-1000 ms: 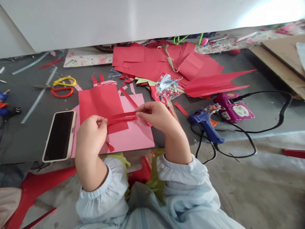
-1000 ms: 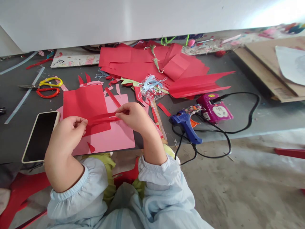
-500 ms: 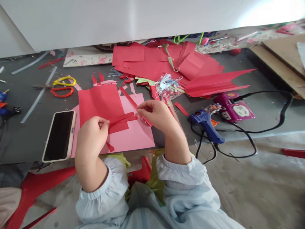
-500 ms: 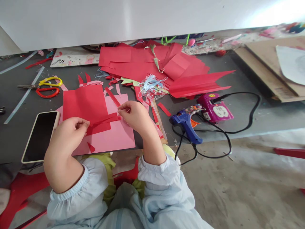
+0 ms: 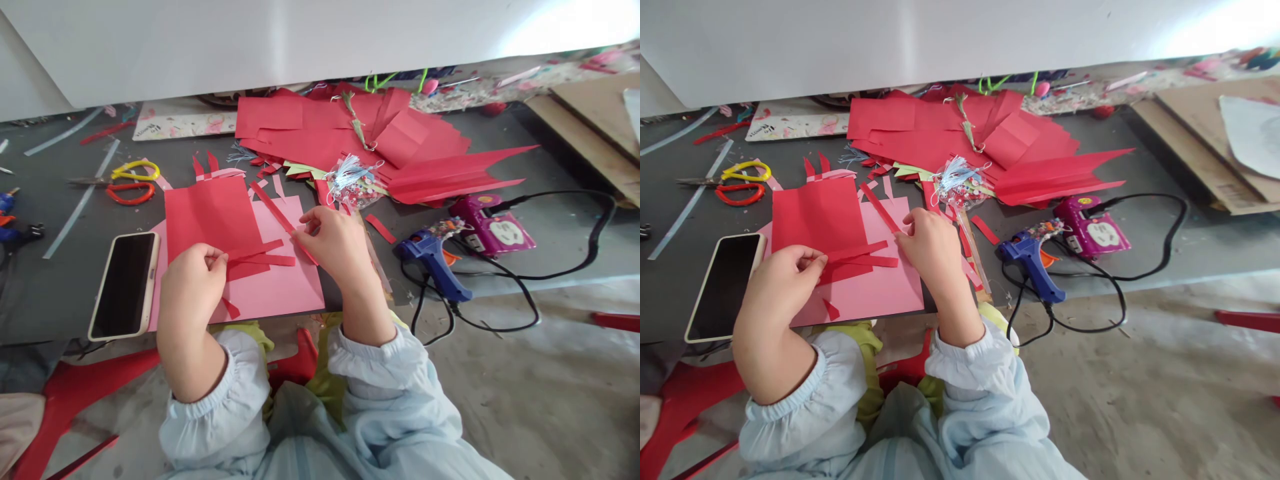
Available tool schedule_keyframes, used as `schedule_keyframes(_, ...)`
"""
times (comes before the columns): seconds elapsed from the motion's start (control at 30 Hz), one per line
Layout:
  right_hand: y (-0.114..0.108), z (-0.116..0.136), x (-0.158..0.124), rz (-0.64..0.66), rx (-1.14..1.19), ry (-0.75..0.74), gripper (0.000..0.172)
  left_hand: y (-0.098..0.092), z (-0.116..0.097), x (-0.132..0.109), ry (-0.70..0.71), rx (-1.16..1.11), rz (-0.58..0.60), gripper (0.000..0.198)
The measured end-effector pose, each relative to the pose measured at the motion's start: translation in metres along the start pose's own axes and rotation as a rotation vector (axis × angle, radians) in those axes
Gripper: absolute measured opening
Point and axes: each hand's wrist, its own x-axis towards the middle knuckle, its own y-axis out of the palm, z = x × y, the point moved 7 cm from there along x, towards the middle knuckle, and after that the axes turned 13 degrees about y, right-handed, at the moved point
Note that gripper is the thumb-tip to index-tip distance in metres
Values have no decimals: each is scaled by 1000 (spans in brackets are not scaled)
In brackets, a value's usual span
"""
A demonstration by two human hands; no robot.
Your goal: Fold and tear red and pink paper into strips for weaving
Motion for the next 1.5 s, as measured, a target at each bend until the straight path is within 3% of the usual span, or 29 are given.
schedule_keyframes(0.4,9,3,-4,23,-120,-67,29,-7,2,-2,-67,-23,-68,26)
schedule_keyframes(0.6,3,6,-5,29,86,-61,27,-5,1,0,35,-157,-133,30)
schedule_keyframes(0.7,1,10,-8,156,382,-101,22,-5,-3,0,105,-212,-144,32)
schedule_keyframes(0.87,6,21,-17,538,795,-139,15,-4,-11,-2,154,-384,-138,35)
schedule_keyframes(0.97,11,26,-22,713,865,-153,17,-2,-13,-3,175,-519,-175,37)
schedule_keyframes(1.07,16,31,-27,853,895,-209,20,-5,-10,-2,203,-580,-288,37)
schedule_keyframes(1.2,16,38,-34,962,909,-319,17,-7,0,-2,161,-638,-383,32)
schedule_keyframes(1.33,12,38,-35,942,901,-365,14,-5,4,-4,98,-592,-304,46)
schedule_keyframes(1.5,6,36,-29,825,939,-396,10,10,-4,-1,99,-683,-104,58)
